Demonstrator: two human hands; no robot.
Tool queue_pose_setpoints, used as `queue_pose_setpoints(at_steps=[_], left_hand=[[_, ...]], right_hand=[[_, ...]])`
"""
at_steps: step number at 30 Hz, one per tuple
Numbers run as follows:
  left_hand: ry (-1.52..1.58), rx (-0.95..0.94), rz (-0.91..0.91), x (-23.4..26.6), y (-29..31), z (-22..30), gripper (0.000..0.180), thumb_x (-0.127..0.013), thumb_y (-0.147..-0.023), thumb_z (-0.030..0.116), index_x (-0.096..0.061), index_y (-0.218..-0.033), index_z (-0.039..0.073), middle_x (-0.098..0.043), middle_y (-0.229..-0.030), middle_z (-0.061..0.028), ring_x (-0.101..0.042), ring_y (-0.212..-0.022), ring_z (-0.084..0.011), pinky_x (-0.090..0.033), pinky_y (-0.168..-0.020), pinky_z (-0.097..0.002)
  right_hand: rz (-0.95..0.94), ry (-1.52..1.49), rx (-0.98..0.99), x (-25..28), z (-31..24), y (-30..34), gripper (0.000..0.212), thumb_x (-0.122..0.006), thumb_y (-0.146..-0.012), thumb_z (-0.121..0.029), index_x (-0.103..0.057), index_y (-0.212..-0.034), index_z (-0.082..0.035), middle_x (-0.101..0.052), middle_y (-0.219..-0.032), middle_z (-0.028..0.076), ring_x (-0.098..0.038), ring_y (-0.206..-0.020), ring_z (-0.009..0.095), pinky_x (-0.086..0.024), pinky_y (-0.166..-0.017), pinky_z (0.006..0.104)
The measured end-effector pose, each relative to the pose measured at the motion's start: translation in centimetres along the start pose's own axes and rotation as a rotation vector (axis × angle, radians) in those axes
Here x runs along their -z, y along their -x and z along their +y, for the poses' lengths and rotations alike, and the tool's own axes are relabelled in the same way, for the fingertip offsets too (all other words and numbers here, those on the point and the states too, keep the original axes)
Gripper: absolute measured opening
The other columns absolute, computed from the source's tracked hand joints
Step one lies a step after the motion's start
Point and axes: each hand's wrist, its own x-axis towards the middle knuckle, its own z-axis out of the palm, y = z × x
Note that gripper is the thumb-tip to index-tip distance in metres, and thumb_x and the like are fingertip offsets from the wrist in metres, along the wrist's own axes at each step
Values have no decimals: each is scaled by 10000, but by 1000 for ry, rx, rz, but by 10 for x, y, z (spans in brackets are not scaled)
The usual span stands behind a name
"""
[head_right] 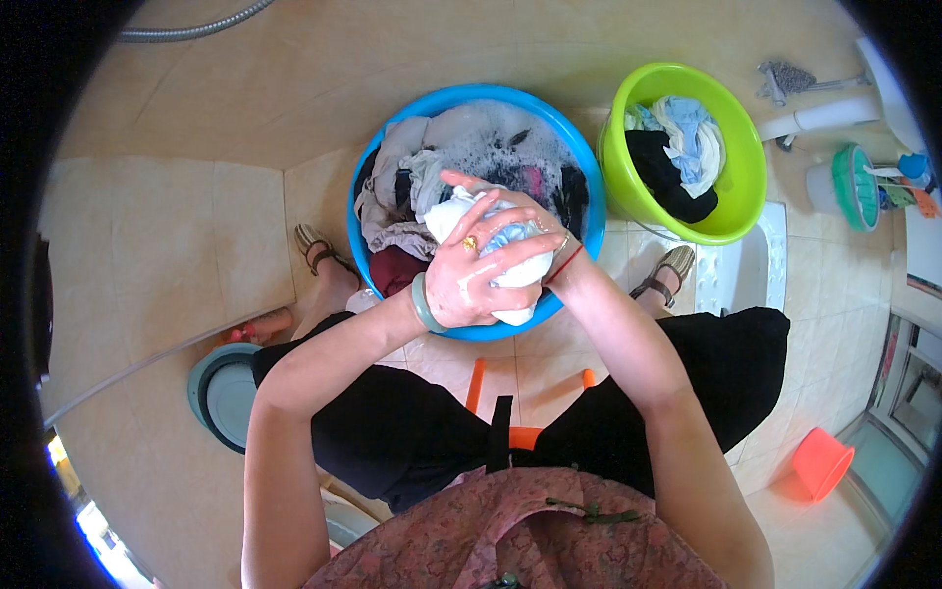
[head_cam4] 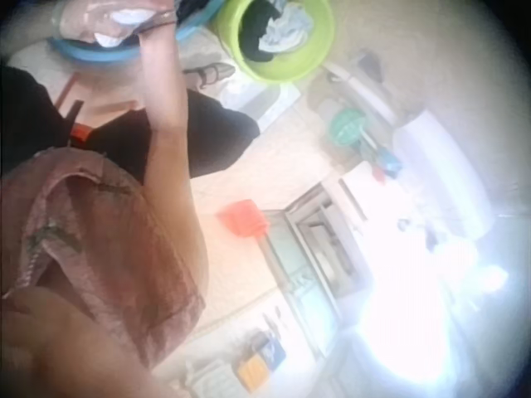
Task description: The person is hand-washing clothes in a blue basin filled with soapy water. They scrub various garments, including white and dark-colored items, and transfer the washed clothes into a green bucket.
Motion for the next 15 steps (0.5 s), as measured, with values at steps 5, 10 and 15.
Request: queue_pose_setpoints(at_steps=[5, 10, 15], left_hand=[[-174, -162, 53, -10, -4, 9, 237, -624, -522, 284, -574, -752, 259, -593, -1217, 25, -559, -1137, -283, -374, -1038, -503], [-259, -295, -32, -17, 9, 7, 215, -618, -588, 268, -551, -789, 230, -575, -1035, 23, -560, -1100, -263, -418, -994, -443], [-349, -344, -95, -27, 15, 2, 135, -594, -652, 275, -521, -745, 210, -558, -937, 9, -559, -1046, -232, -424, -954, -381]], right_hand=[[-177, 330, -137, 32, -7, -17, 428, -618, -847, -165, -564, -1252, -40, -523, -1266, 90, -530, -1138, 193, -415, -1002, 335], [-172, 649, -229, 8, -20, -32, 269, -636, -875, -212, -657, -1090, -51, -640, -1039, 21, -577, -973, 98, -464, -858, 258], [25, 822, -351, 4, -12, -42, 235, -682, -849, -259, -697, -980, -65, -662, -903, 2, -587, -845, 76, -484, -764, 243]])
